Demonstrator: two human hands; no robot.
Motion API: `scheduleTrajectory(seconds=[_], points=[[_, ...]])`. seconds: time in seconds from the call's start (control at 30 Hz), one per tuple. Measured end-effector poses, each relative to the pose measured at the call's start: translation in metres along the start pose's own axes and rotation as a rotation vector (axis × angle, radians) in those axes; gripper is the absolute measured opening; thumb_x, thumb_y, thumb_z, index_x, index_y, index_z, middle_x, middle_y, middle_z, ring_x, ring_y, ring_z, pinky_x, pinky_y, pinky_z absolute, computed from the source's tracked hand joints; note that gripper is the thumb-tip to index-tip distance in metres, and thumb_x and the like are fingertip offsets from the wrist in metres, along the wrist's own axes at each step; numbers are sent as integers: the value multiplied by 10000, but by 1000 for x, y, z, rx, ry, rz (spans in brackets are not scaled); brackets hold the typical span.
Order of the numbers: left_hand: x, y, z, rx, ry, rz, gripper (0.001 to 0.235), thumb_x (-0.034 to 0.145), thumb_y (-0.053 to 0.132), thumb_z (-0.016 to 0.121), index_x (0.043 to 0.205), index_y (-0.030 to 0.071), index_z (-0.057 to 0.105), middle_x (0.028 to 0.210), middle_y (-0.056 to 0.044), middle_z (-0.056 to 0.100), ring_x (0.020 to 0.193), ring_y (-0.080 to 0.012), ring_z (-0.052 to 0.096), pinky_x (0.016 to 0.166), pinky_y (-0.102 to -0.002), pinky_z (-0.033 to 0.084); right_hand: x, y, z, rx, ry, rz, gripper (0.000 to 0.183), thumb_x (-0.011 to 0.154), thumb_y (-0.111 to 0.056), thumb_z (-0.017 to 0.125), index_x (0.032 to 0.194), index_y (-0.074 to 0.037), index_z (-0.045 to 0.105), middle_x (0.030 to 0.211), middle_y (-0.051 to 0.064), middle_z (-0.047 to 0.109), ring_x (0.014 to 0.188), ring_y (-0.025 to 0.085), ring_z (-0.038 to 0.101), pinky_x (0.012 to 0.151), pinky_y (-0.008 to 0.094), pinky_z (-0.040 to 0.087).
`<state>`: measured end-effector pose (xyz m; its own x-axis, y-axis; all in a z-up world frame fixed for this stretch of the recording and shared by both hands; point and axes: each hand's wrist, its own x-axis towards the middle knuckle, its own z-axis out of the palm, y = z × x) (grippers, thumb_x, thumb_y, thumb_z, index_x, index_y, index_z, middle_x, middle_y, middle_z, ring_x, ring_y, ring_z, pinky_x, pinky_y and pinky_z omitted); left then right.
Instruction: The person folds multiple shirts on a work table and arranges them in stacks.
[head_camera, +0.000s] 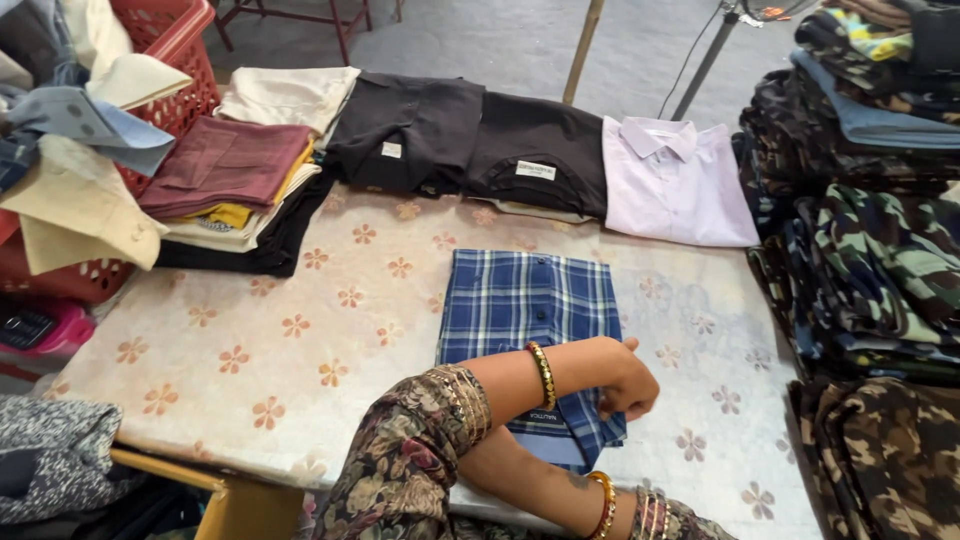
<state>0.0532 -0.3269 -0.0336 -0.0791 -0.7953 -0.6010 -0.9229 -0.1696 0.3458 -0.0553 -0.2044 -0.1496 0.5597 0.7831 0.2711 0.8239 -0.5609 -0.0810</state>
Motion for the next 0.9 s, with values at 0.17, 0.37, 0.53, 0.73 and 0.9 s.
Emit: scheduleTrajectory(seconds=[0.17,0.37,0.53,0.73,0.9], points=[[-31,-2,-12,25,19,-32,289,816,130,772,1101,136,718,991,-22,785,960,-231,742,1238,-650,39,13,-12,-77,-239,23,-95,467,961,-138,513,1401,16,539,1493,191,505,1428,356,450,1174,528,359],[-140,-48,-51,-102,801,166,417,753,232,860,1135,145,718,1081,-40,731,1082,-292,589,1040,-472,380,-31,3,-168,-213,194,-136,513,928,-131,573,1430,-25,592,1216,174,598,1051,310,585,906,424,527],[-258,-41,-54,-198,1220,111,344,824,182,823,1048,53,596,928,-108,678,884,-237,669,815,-373,525,-76,34,-251,-344,503,-59,438,822,-72,620,1248,-52,718,907,59,660,935,210,591,854,407,536],[-332,-1,-18,-741,1503,305,385,939,-7,736,1228,71,493,1070,-13,653,995,-41,604,844,-230,515,-93,91,-308,-160,1082,156,170,823,-67,590,783,-148,733,626,-30,606,999,153,529,1005,392,456],[-307,-36,34,-1033,1597,184,600,876,-36,697,1416,88,467,1115,-8,684,962,-40,621,815,-205,518,-68,177,-268,323,889,351,413,632,167,419,845,-24,716,805,63,692,931,199,611,896,322,503]])
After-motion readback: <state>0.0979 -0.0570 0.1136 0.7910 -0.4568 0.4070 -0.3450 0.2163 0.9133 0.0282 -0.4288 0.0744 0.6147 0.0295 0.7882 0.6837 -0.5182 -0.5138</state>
